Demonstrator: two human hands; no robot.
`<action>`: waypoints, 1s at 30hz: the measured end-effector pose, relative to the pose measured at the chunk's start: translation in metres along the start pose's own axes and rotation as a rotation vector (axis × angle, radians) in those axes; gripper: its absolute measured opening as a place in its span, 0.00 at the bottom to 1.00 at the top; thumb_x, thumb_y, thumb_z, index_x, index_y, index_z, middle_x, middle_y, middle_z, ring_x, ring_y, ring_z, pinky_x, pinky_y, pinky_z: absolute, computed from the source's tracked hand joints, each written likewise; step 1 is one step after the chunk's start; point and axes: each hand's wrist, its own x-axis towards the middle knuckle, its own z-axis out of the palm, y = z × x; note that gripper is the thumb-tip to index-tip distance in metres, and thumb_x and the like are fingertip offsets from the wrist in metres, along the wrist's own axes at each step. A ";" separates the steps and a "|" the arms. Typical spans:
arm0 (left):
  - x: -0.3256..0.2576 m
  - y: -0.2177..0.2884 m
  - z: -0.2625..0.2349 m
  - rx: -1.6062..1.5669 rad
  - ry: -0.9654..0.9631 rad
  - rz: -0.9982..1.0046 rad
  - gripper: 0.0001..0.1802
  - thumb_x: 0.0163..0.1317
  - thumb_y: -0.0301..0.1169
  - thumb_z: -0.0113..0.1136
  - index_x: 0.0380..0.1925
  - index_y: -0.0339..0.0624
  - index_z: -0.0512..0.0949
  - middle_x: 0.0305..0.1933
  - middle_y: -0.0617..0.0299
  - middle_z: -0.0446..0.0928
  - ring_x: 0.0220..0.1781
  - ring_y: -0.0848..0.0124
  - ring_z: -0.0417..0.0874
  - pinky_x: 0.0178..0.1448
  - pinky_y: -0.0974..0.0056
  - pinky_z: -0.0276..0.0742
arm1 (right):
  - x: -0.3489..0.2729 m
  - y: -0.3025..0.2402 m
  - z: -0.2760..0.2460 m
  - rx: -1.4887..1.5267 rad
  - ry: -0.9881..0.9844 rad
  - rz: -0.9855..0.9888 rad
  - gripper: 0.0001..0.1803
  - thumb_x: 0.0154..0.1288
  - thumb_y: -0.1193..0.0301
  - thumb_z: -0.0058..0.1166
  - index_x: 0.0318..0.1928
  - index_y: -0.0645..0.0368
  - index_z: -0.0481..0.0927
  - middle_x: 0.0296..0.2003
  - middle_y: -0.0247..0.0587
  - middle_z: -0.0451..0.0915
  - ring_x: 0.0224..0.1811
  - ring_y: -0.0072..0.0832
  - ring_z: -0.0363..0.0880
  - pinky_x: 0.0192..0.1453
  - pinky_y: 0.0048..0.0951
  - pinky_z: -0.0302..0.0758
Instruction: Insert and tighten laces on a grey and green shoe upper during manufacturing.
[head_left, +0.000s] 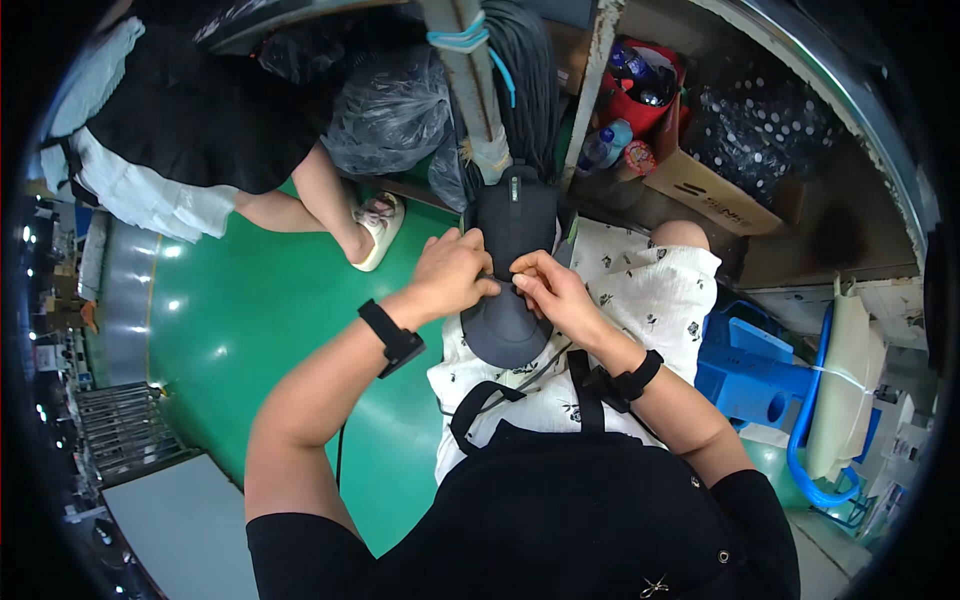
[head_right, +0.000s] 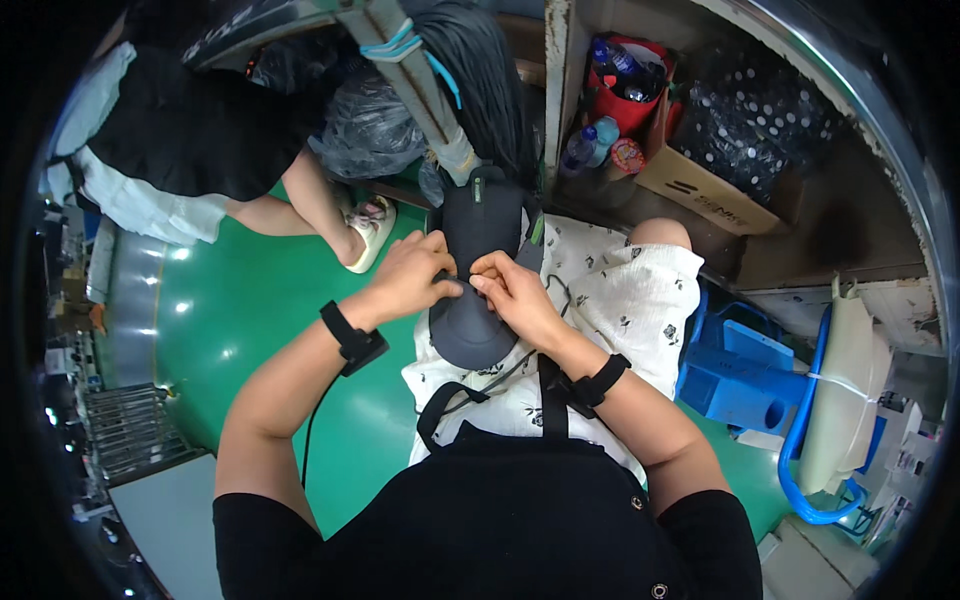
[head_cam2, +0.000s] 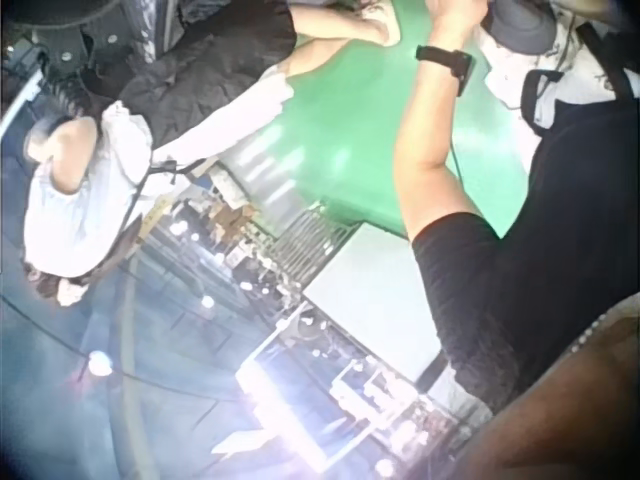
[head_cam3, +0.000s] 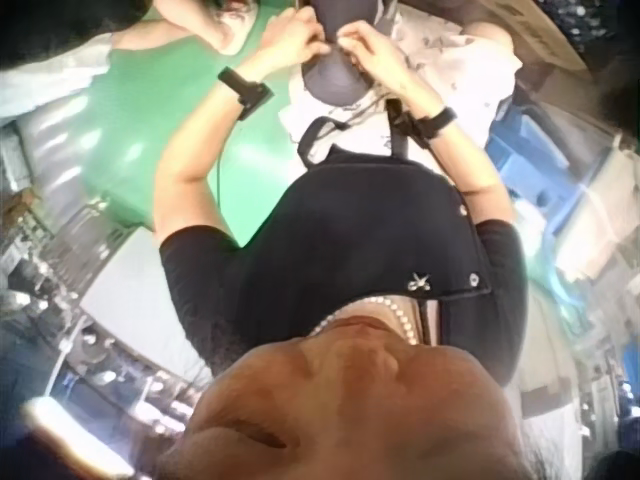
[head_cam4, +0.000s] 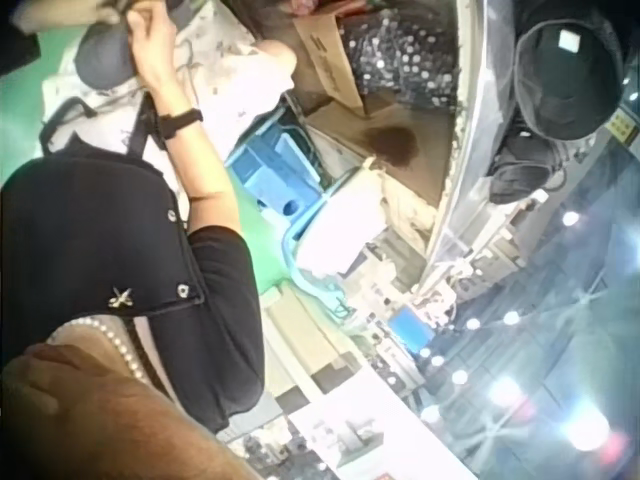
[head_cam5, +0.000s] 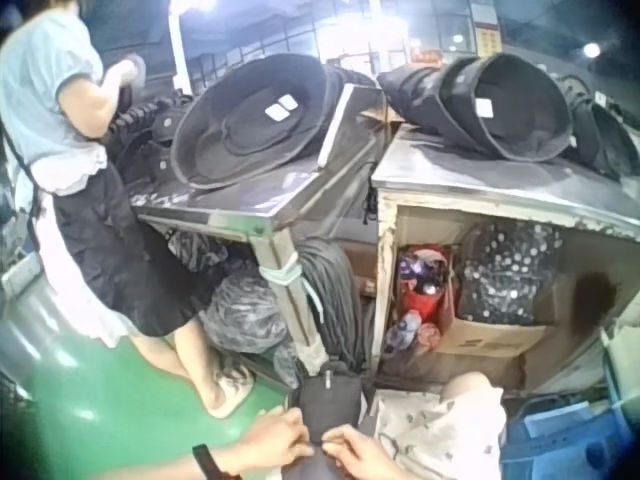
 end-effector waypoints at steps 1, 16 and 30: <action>-0.002 -0.006 -0.006 -0.010 -0.027 0.113 0.08 0.47 0.33 0.67 0.27 0.45 0.82 0.33 0.64 0.70 0.42 0.62 0.71 0.44 0.58 0.65 | -0.001 0.001 0.002 0.198 -0.015 0.084 0.09 0.68 0.73 0.50 0.46 0.63 0.73 0.28 0.32 0.75 0.25 0.17 0.74 0.29 0.21 0.72; 0.001 -0.001 0.009 -0.727 0.014 -0.283 0.03 0.46 0.22 0.64 0.24 0.37 0.81 0.34 0.59 0.70 0.39 0.63 0.73 0.44 0.64 0.68 | 0.006 0.003 0.002 0.328 0.015 0.122 0.06 0.67 0.79 0.48 0.39 0.69 0.76 0.26 0.37 0.77 0.24 0.19 0.79 0.29 0.21 0.79; 0.013 0.003 -0.004 0.173 -0.284 -0.131 0.14 0.58 0.38 0.54 0.28 0.39 0.81 0.40 0.55 0.73 0.43 0.56 0.77 0.45 0.59 0.71 | 0.013 -0.001 0.015 0.086 -0.021 0.101 0.06 0.65 0.80 0.48 0.34 0.70 0.77 0.24 0.40 0.78 0.21 0.21 0.79 0.25 0.21 0.78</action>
